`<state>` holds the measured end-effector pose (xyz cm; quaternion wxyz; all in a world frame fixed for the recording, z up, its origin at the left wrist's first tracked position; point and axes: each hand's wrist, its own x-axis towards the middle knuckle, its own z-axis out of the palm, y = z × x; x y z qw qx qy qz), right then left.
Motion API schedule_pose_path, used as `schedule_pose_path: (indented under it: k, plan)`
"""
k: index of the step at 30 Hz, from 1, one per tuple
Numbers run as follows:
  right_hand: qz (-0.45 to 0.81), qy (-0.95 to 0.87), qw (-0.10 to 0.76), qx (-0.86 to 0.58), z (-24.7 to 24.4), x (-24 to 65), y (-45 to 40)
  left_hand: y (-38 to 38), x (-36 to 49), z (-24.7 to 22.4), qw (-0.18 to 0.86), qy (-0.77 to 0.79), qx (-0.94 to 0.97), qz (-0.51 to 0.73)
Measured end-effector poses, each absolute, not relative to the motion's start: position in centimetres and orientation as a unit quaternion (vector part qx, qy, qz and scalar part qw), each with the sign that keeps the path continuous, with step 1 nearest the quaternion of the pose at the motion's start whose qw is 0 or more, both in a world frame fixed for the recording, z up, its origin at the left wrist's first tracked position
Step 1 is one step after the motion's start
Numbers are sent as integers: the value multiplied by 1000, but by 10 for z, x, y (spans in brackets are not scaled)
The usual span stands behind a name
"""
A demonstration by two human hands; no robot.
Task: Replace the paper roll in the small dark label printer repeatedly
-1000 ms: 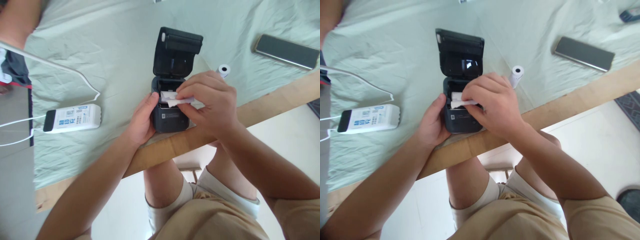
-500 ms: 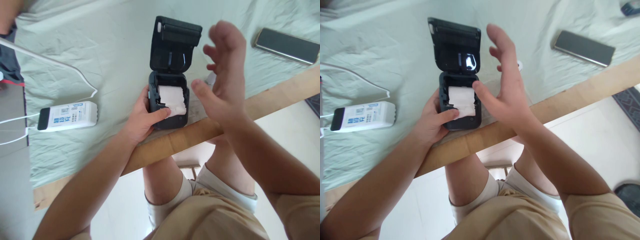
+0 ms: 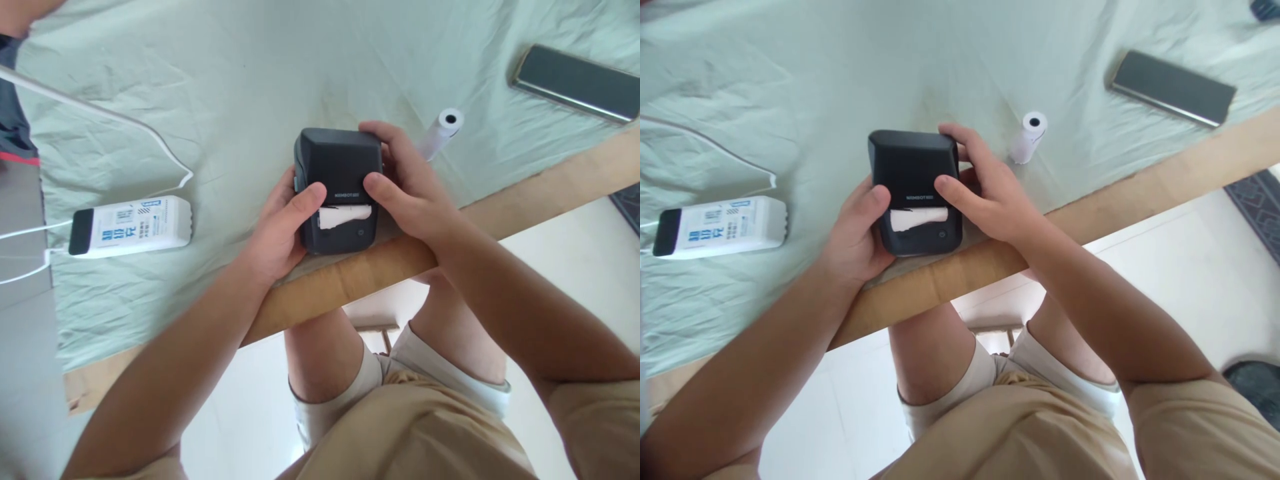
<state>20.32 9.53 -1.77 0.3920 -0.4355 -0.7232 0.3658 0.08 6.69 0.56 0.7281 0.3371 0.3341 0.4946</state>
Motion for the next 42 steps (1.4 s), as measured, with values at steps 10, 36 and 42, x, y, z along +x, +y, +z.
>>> schedule_pose_path:
  k: [10, 36, 42]
  plan:
    - [332, -732, 412, -430, -30, 204, 100, 69, 2, 6, 701, 377, 367, 481]
    - [204, -754, 459, -424, 1, 208, 79, 72, 10, 9, 693, 390, 271, 542]
    - [197, -675, 554, -446, 38, 193, 75, 73, 9, 6, 699, 399, 269, 529]
